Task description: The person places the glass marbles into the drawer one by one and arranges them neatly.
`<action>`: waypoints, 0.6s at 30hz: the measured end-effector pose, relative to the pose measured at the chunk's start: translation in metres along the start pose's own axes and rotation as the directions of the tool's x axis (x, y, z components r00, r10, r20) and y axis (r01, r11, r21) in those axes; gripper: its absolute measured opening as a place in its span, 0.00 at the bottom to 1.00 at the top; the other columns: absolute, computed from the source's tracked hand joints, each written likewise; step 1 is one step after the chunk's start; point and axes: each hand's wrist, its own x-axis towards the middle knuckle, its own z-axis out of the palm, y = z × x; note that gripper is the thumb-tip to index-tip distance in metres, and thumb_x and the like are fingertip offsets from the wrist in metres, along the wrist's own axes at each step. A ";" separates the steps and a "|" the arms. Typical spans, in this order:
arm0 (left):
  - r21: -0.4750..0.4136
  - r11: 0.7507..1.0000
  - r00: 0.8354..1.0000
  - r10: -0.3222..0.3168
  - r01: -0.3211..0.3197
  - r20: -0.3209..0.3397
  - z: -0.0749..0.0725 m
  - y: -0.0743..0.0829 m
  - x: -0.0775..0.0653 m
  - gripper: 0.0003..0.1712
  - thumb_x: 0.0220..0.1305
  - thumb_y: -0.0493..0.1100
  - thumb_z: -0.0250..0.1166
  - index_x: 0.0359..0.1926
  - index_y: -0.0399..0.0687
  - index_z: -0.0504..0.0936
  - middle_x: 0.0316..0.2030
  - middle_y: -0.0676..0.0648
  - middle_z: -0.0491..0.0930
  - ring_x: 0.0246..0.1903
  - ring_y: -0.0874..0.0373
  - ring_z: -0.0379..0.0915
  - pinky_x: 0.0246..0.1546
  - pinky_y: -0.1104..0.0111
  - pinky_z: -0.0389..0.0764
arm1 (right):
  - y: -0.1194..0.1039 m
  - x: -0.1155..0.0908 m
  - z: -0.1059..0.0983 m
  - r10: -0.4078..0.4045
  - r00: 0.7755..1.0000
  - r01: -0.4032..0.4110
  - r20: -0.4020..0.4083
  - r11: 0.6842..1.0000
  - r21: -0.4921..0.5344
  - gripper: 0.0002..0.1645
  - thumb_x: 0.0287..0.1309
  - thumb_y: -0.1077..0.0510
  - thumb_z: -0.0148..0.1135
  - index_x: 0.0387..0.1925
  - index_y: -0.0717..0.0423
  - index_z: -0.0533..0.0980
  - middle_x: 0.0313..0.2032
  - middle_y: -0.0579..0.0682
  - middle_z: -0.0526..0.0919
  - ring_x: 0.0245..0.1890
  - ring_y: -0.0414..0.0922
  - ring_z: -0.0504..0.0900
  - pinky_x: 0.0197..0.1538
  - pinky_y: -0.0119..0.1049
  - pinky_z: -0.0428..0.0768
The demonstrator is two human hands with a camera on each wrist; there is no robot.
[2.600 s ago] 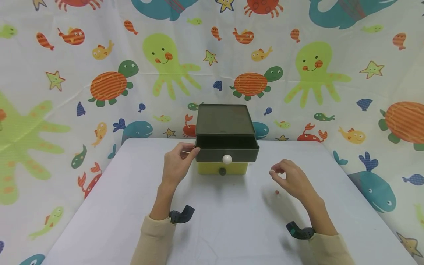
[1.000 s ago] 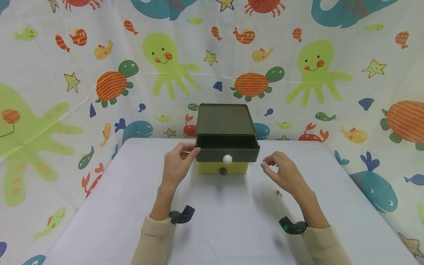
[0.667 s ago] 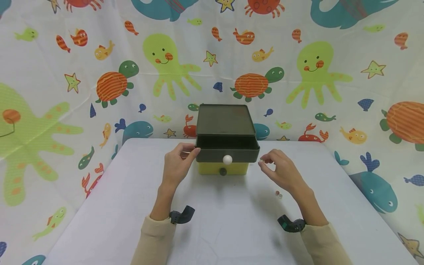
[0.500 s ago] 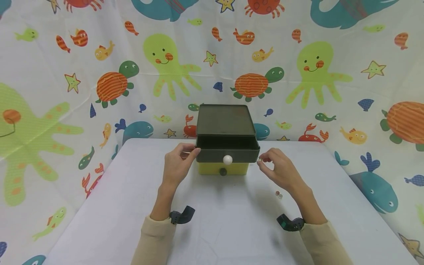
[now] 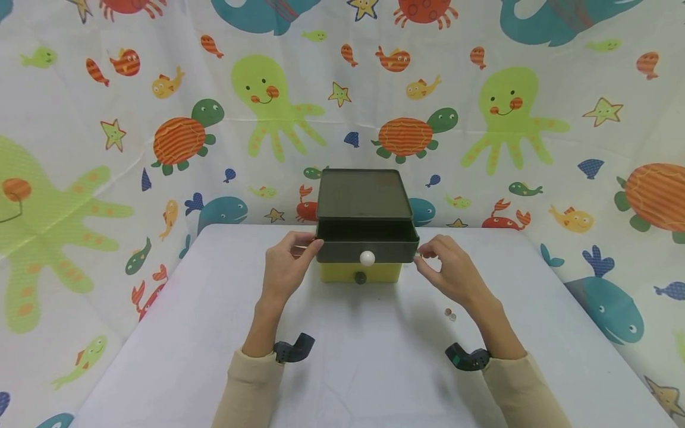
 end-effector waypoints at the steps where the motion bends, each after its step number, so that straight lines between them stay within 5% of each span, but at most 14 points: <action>1: 0.000 1.000 1.000 0.000 0.000 0.000 0.000 0.000 0.000 0.22 0.65 0.54 0.68 0.52 0.45 0.83 0.48 0.44 0.87 0.44 0.50 0.85 0.48 0.56 0.87 | 0.000 0.000 0.000 -0.006 1.000 0.006 -0.006 1.000 0.000 0.10 0.58 0.60 0.70 0.40 0.58 0.80 0.37 0.51 0.82 0.42 0.47 0.80 0.42 0.46 0.87; 18: -0.002 1.000 1.000 0.000 0.000 -0.002 -0.001 0.000 0.001 0.22 0.65 0.54 0.68 0.52 0.45 0.83 0.48 0.44 0.87 0.43 0.50 0.85 0.48 0.56 0.87 | -0.010 0.009 -0.002 -0.074 0.993 0.075 -0.094 0.997 0.004 0.11 0.56 0.60 0.73 0.39 0.58 0.80 0.36 0.50 0.83 0.41 0.46 0.81 0.41 0.45 0.87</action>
